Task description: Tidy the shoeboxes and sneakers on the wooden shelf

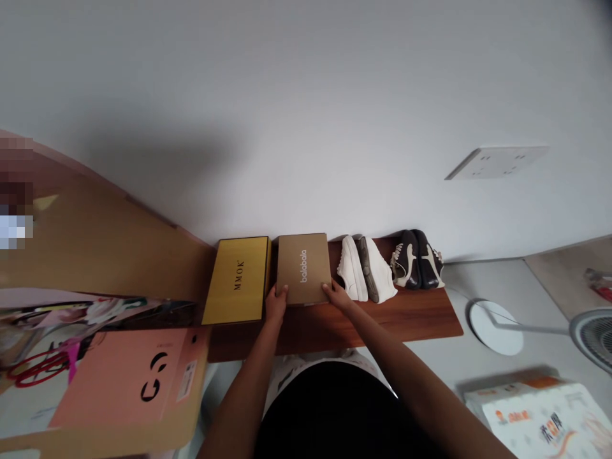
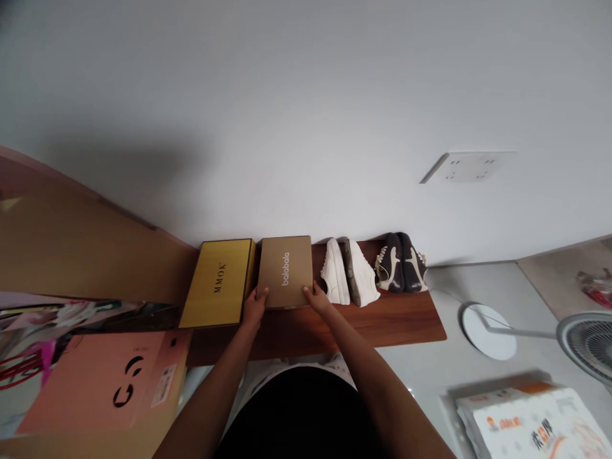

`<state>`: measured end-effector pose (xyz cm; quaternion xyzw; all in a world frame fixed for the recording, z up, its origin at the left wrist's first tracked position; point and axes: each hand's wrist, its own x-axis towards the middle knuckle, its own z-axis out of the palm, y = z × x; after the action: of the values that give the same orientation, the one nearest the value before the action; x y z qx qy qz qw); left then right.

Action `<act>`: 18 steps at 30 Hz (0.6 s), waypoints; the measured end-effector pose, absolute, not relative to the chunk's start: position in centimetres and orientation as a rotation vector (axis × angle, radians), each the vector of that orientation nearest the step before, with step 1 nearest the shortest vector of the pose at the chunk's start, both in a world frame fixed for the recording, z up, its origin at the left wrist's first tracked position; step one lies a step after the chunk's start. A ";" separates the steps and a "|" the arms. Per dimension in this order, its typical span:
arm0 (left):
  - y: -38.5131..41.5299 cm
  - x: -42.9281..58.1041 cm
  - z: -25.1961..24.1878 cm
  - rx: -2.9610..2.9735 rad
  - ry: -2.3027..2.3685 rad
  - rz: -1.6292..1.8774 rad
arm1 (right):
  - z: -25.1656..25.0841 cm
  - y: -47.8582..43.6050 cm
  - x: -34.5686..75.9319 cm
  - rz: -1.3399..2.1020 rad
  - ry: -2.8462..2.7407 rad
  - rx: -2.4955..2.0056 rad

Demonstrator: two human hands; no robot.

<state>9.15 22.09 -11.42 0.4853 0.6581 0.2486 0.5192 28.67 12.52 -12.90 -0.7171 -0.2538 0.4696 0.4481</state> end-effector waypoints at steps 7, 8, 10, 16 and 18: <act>17.2 12.4 -8.4 1.754 1.549 0.772 | -11.7 7.1 33.1 0.778 -0.697 -1.963; 15.9 13.6 -8.4 1.754 1.442 0.738 | -11.6 5.5 34.6 0.686 -0.675 -1.979; 13.4 16.5 -8.7 1.662 1.246 0.572 | -11.8 2.4 37.9 0.497 -0.623 -2.081; 10.6 25.0 -11.9 1.520 1.337 0.192 | -13.5 -1.7 45.3 0.555 -0.906 -2.358; 11.0 26.3 -12.8 1.519 1.398 0.123 | -14.1 -1.2 46.3 0.665 -1.015 -2.359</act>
<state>26.33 11.04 -12.84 0.6311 0.5810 0.0510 0.5114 46.26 -1.20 -14.14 -0.8629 -0.3713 0.2431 0.2418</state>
